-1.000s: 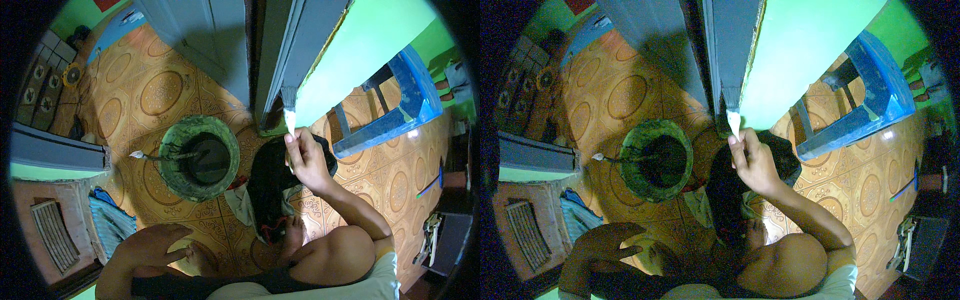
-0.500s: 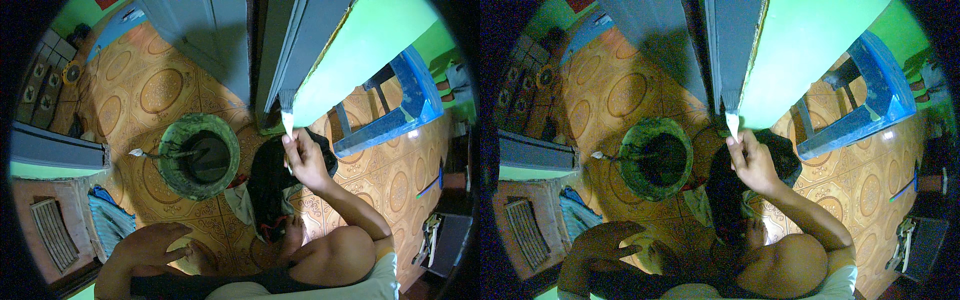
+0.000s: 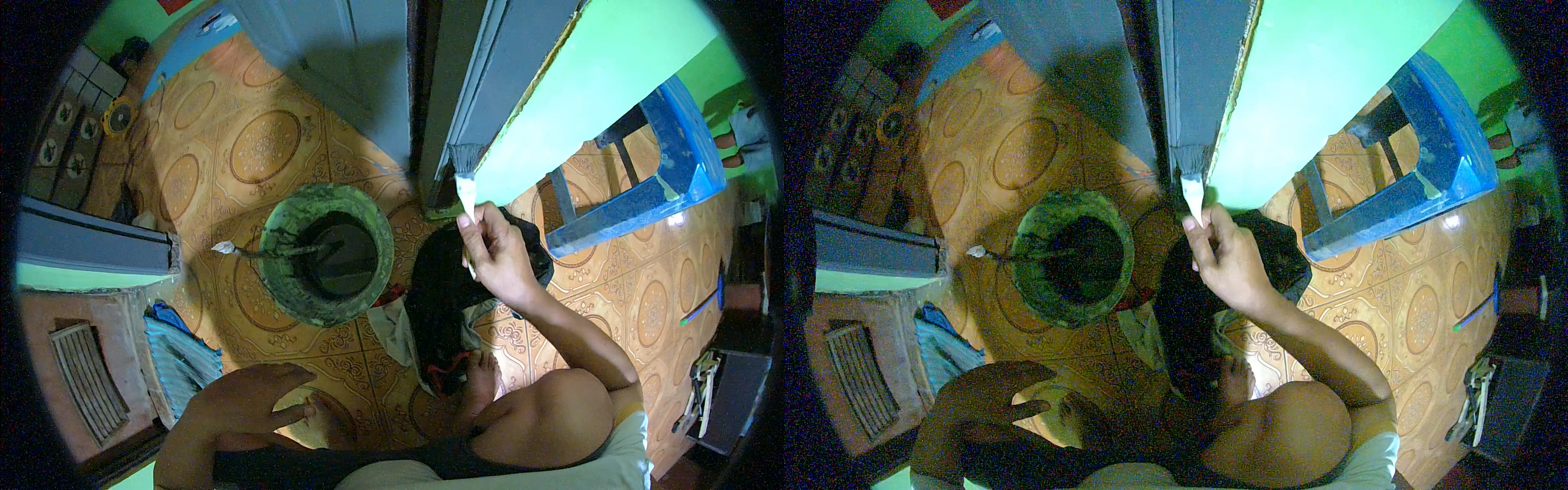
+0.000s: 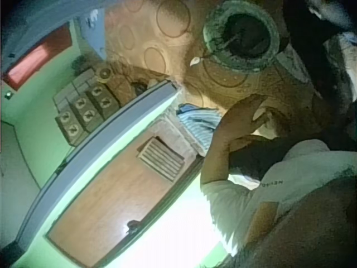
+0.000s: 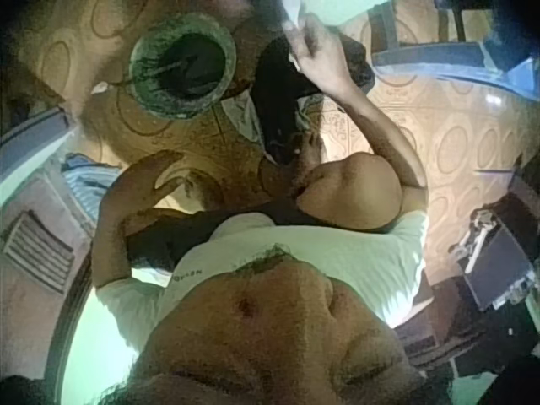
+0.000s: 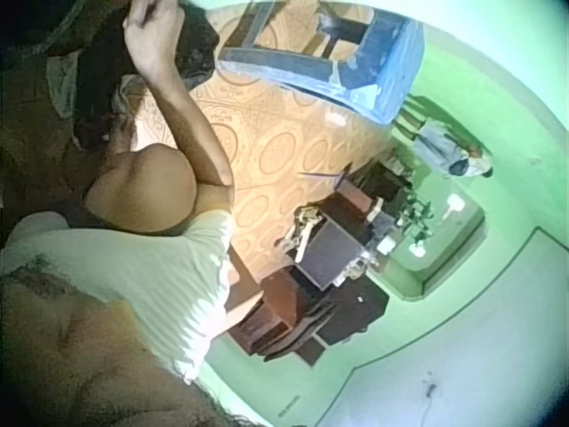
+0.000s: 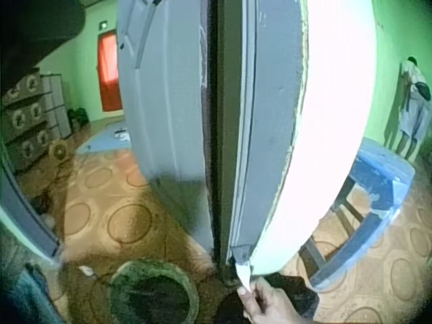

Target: The person paints the lower section of a door frame using a paintbrush and a bucket of dark paint. They repeatedly dip the brush into the bucket and apply paint to the vertical and horizontal edges of the frame. The person moves the bucket to a different location to continue painting the upper section of the door frame.

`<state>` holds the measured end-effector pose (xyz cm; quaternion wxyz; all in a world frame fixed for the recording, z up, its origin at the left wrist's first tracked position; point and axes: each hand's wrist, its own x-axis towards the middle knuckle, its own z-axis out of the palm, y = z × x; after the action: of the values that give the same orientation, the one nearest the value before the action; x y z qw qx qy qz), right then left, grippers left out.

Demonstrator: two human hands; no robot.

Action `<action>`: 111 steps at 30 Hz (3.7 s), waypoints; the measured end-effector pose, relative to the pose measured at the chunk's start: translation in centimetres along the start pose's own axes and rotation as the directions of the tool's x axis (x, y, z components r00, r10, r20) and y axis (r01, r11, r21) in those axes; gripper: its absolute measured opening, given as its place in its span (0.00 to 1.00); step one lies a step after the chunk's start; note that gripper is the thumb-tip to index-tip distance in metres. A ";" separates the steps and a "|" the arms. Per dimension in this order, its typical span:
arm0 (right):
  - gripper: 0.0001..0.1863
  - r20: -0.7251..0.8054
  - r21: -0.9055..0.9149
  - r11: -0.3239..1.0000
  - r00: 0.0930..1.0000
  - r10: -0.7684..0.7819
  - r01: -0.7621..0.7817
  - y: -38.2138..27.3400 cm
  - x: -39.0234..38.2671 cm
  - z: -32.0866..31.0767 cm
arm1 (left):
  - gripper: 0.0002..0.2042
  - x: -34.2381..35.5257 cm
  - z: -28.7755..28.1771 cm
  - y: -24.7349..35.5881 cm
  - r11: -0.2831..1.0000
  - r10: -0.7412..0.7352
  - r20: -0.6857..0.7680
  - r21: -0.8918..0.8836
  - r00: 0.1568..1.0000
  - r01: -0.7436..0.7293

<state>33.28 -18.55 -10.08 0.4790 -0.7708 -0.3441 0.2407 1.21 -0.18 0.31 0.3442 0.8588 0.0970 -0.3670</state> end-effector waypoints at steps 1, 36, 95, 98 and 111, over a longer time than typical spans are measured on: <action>0.14 -0.015 -0.020 0.999 0.999 -0.050 0.050 0.0 -0.5 0.2 | 0.30 -0.4 -0.1 0.1 1.000 -0.012 0.003 0.000 1.000 0.012; 0.11 -0.046 0.141 0.973 0.983 -0.177 0.182 -0.2 -1.8 0.5 | 0.30 -0.5 -0.1 0.0 1.000 0.025 -0.028 0.002 0.999 -0.025; 0.18 0.128 0.458 0.888 0.991 -0.034 -0.029 -3.0 -0.8 0.4 | 0.31 0.2 -0.1 0.6 0.997 0.029 -0.016 0.072 0.999 -0.027; 0.19 0.154 0.389 0.916 0.987 0.038 -0.096 -1.2 -0.9 0.6 | 0.31 0.3 0.2 0.2 0.998 0.041 -0.039 0.042 0.998 -0.039; 0.14 0.316 -0.428 0.817 0.911 -0.265 0.386 -4.5 -1.3 1.9 | 0.23 -0.1 3.4 -0.9 0.974 0.228 -0.075 0.026 0.971 -0.226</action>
<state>29.75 -17.05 -6.79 0.2607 -0.7592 -0.5763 0.1536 -1.15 -1.81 -1.76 0.3726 0.8806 0.0082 -0.2925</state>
